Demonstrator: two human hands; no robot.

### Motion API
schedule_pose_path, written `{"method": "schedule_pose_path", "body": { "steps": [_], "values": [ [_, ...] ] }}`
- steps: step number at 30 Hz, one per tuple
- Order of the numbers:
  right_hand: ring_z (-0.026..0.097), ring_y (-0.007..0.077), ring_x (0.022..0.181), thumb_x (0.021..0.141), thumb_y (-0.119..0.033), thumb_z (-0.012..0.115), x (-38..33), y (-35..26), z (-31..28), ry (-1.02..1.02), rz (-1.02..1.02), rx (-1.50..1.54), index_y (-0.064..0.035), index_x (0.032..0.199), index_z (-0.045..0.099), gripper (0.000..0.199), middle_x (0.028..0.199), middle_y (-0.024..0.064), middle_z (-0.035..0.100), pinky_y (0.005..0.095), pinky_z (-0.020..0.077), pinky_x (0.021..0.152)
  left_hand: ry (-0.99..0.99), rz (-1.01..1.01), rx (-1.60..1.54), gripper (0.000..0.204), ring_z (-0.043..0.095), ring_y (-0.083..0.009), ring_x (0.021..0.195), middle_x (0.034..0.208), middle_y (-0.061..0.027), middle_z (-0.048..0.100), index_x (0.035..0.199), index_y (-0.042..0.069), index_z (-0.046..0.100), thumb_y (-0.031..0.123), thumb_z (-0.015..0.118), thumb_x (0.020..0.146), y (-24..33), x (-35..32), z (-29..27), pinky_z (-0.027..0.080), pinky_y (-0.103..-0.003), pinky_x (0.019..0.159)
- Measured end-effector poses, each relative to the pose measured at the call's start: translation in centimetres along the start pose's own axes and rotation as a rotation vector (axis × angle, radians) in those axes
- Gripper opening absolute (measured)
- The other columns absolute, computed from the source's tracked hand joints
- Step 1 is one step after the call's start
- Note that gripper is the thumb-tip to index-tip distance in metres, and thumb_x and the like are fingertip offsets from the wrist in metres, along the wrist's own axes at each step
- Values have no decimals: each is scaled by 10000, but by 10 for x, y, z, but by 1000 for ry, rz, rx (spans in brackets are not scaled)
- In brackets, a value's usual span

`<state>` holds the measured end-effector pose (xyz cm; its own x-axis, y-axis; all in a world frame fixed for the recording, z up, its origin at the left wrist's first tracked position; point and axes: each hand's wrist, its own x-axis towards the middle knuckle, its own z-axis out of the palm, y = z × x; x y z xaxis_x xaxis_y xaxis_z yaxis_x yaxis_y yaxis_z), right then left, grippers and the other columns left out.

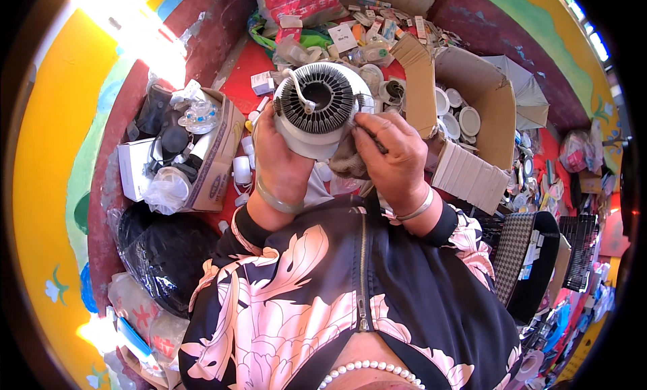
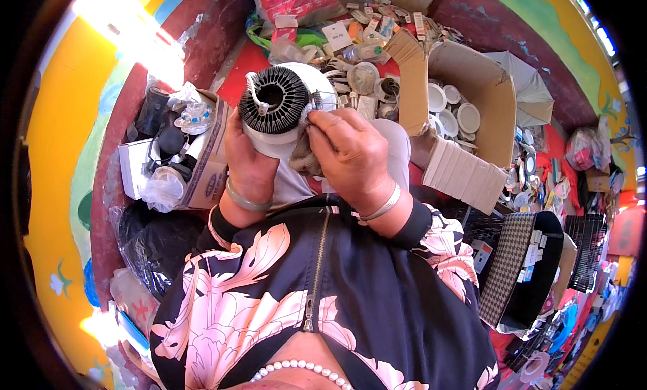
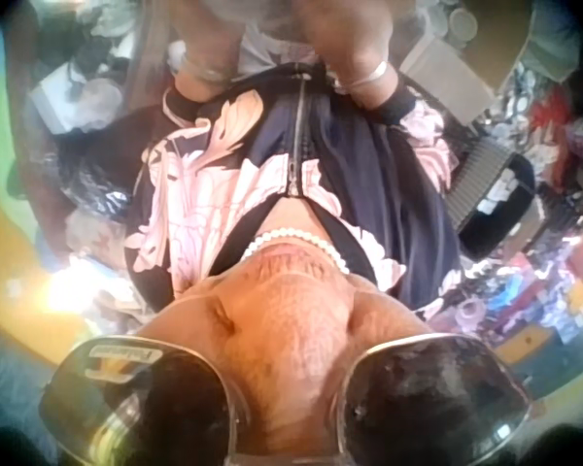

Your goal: The person cleans a white circular light fixture with a cloth, wiping the front lens and the rear heat sink area.

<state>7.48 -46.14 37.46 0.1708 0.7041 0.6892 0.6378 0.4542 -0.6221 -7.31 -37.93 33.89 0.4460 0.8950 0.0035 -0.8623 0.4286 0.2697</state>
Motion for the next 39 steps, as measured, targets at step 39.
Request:
{"method": "schedule_pose_path", "body": {
  "steps": [39],
  "values": [
    [602, 205, 723, 708, 69, 697, 9, -13, -11, 138, -150, -97, 9, 886, 660, 192, 855, 103, 602, 267, 481, 651, -96, 16, -50, 413, 587, -271, 1041, 1148, -142, 596, 1183, 17, 529, 324, 364, 961, -4, -4, 9, 449, -432, 952]
  ]
}}
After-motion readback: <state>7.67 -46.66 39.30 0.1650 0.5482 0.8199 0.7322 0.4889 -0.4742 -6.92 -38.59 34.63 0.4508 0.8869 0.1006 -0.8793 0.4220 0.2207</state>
